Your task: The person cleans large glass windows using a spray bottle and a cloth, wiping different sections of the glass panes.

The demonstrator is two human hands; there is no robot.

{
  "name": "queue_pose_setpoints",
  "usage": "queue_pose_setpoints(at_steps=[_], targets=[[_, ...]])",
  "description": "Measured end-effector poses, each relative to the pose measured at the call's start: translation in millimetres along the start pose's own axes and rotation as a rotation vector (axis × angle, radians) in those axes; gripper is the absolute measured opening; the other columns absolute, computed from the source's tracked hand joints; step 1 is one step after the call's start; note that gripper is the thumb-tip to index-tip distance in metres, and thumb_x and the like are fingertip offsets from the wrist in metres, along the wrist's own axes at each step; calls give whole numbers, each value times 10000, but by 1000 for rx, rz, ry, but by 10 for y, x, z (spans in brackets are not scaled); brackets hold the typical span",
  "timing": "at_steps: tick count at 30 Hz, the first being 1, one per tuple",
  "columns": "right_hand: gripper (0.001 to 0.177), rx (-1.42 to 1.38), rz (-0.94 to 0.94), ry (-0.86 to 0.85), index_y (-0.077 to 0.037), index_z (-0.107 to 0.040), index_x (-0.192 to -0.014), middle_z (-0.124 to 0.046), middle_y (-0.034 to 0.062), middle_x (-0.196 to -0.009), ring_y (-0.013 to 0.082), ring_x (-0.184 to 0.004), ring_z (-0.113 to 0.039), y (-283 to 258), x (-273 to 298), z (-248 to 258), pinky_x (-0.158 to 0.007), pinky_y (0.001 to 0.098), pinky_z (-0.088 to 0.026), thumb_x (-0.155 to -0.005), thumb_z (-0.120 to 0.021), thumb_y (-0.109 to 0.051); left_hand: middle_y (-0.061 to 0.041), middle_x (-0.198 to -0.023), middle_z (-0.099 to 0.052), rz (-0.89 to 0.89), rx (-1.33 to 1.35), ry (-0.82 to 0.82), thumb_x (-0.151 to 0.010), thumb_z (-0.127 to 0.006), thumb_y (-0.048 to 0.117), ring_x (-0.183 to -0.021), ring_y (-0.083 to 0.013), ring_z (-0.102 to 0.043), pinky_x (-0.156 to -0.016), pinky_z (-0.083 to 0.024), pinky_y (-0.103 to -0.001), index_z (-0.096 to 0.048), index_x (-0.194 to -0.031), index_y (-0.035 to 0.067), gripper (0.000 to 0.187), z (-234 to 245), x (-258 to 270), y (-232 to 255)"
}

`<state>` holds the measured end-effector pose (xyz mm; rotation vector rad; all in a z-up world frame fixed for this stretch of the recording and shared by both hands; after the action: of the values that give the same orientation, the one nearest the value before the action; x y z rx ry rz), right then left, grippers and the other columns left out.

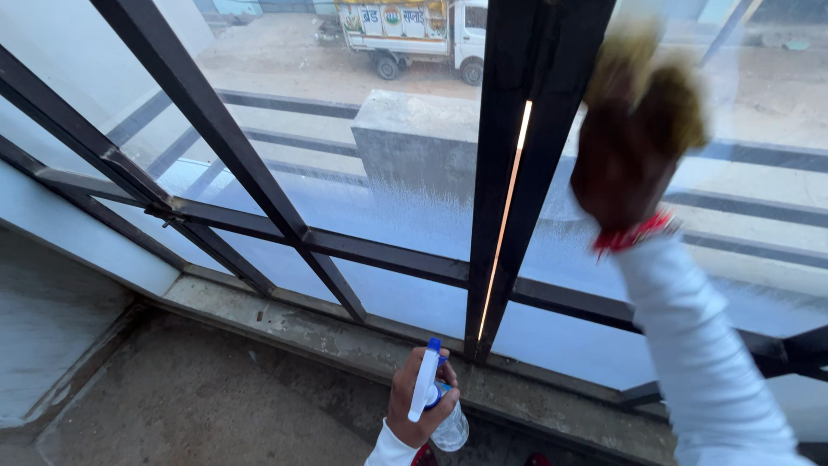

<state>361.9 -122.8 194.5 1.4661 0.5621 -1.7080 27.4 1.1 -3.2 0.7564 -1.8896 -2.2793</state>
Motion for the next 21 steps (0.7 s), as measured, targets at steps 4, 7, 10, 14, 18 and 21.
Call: queue_pose_setpoints(at_steps=[4,7,10,14,18,21], targets=[[238,-9,-48,-309,-28,-736,-1162,-658,190,-1190,375,-1138,-612,-407,1364,116,-966,507,-494,-949,-641,-75,-103,-888,-689,20,49,-23,-788,-762,89,-818,-197,-712,-755,-584,-348,-555,-1277,20,535,1,3,41],[293,-63,-29,-605,-77,-729,-1137,-648,135,-1224,343,-1261,-544,-582,2285,196,-1011,527,-476,-859,-658,-133,-101,-901,-681,-5,18,-34,-792,-757,96,-829,-192,-716,-760,-587,-340,-552,-1293,23,547,24,-28,67],[318,-60,71,-679,-156,-688,-1134,-632,33,-1344,269,-1443,-419,-550,2664,228,-1092,530,-433,-817,-661,-147,-106,-914,-670,-48,20,-34,-812,-758,100,-830,-191,-709,-755,-586,-337,-549,-1314,19,550,54,7,83],[442,-59,141,-573,-142,-670,-1270,-621,26,-1362,274,-1442,-422,-390,2274,207,-1087,496,-446,-831,-658,-192,-107,-899,-671,-17,44,-26,-810,-762,102,-820,-187,-697,-748,-579,-337,-547,-1356,16,593,121,125,84],[315,-38,-89,-530,-117,-683,-1243,-651,79,-1213,306,-1189,-566,22,1155,120,-946,471,-481,-942,-669,-208,-101,-911,-686,7,23,-12,-816,-782,138,-850,-182,-720,-773,-602,-343,-544,-1370,19,615,131,130,32],[280,43,47,-204,-90,-687,-1216,-653,96,-1203,325,-1169,-577,289,73,93,-942,467,-485,-948,-688,-171,-97,-898,-690,95,91,-17,-827,-807,218,-846,-176,-713,-754,-586,-340,-537,-1390,26,653,102,165,-2]])
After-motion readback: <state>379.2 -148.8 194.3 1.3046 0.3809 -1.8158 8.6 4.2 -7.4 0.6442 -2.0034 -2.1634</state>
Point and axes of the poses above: each hand's wrist, its own x-axis away from the middle knuckle, its own z-axis out of the back of the hand, y = z × x, the point moved 1 cm from there along -x, towards the middle knuckle
